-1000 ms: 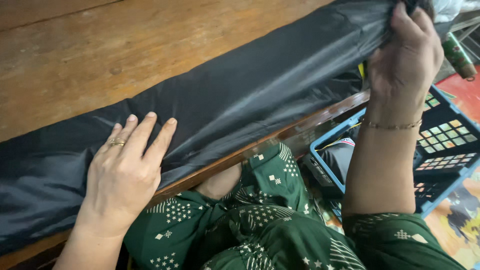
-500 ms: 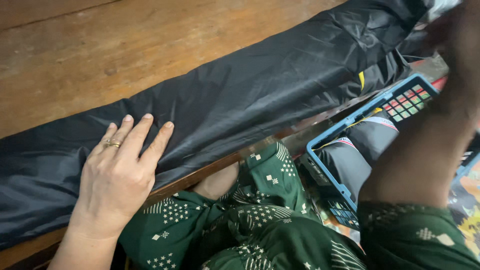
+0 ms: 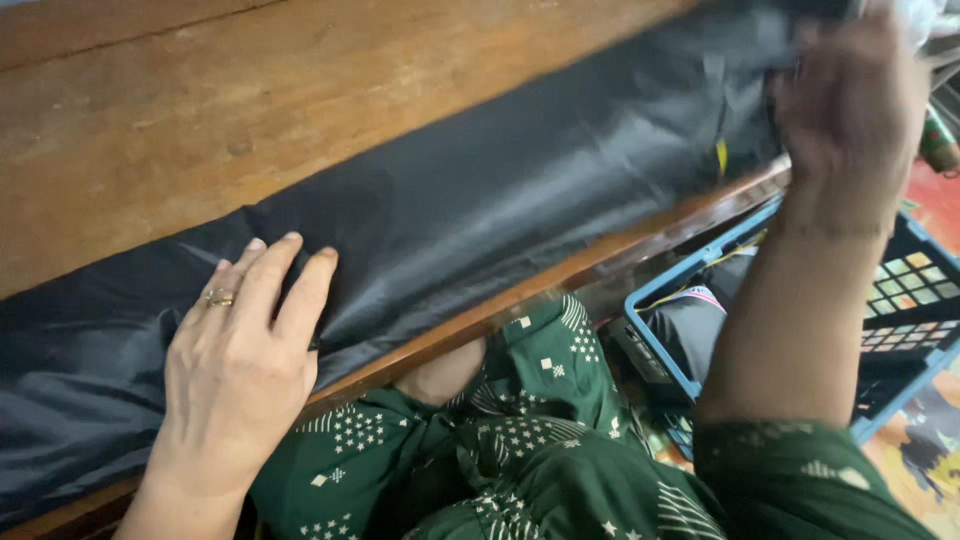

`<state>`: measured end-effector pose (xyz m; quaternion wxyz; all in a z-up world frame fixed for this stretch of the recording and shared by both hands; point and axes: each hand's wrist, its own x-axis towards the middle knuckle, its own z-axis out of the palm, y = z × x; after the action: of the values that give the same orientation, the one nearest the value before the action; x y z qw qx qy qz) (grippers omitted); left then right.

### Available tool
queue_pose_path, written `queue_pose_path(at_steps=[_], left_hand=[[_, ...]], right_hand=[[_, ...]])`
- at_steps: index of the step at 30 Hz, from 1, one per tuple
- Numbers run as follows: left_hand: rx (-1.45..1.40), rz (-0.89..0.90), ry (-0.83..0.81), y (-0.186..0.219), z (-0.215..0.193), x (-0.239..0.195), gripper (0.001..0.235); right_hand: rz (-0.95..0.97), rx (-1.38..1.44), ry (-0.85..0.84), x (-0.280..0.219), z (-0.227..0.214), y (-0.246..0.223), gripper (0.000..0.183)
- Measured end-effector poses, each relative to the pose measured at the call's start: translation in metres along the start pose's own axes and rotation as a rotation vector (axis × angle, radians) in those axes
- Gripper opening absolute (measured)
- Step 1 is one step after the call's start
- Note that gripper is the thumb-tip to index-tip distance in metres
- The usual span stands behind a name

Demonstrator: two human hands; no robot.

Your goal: The person folds a large black plastic sheet on a wooden table. They repeatedly fold the sheet in half lengthwise, smooth it out, and then fold it into a compact rectangular bundle.

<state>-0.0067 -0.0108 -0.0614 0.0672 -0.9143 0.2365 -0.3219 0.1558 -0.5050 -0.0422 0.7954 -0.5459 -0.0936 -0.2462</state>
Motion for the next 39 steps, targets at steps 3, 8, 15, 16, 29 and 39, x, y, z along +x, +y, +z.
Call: queue_pose_path(at_steps=[3, 8, 15, 16, 29, 39], left_hand=[[-0.034, 0.009, 0.024, 0.002, -0.002, 0.001, 0.063], [-0.098, 0.053, 0.075, 0.003, -0.003, 0.004, 0.051], [0.024, 0.04, 0.104, 0.005, -0.007, 0.01, 0.055], [0.035, 0.062, 0.123, 0.005, -0.007, 0.012, 0.054], [0.029, 0.157, 0.018, -0.001, -0.002, 0.001, 0.063], [-0.034, 0.294, 0.003, 0.002, -0.004, 0.01, 0.039]], right_hand=[[0.152, -0.082, 0.199, -0.034, -0.027, 0.006, 0.035], [0.001, -0.248, 0.202, -0.056, -0.045, -0.002, 0.049], [-0.468, -0.773, 0.201, -0.08, 0.004, -0.013, 0.011], [-0.78, -1.038, 0.137, -0.091, 0.01, -0.017, 0.016], [-0.433, -1.374, -0.957, -0.175, 0.076, 0.007, 0.065], [-0.353, -1.428, -0.928, -0.098, 0.042, 0.005, 0.036]])
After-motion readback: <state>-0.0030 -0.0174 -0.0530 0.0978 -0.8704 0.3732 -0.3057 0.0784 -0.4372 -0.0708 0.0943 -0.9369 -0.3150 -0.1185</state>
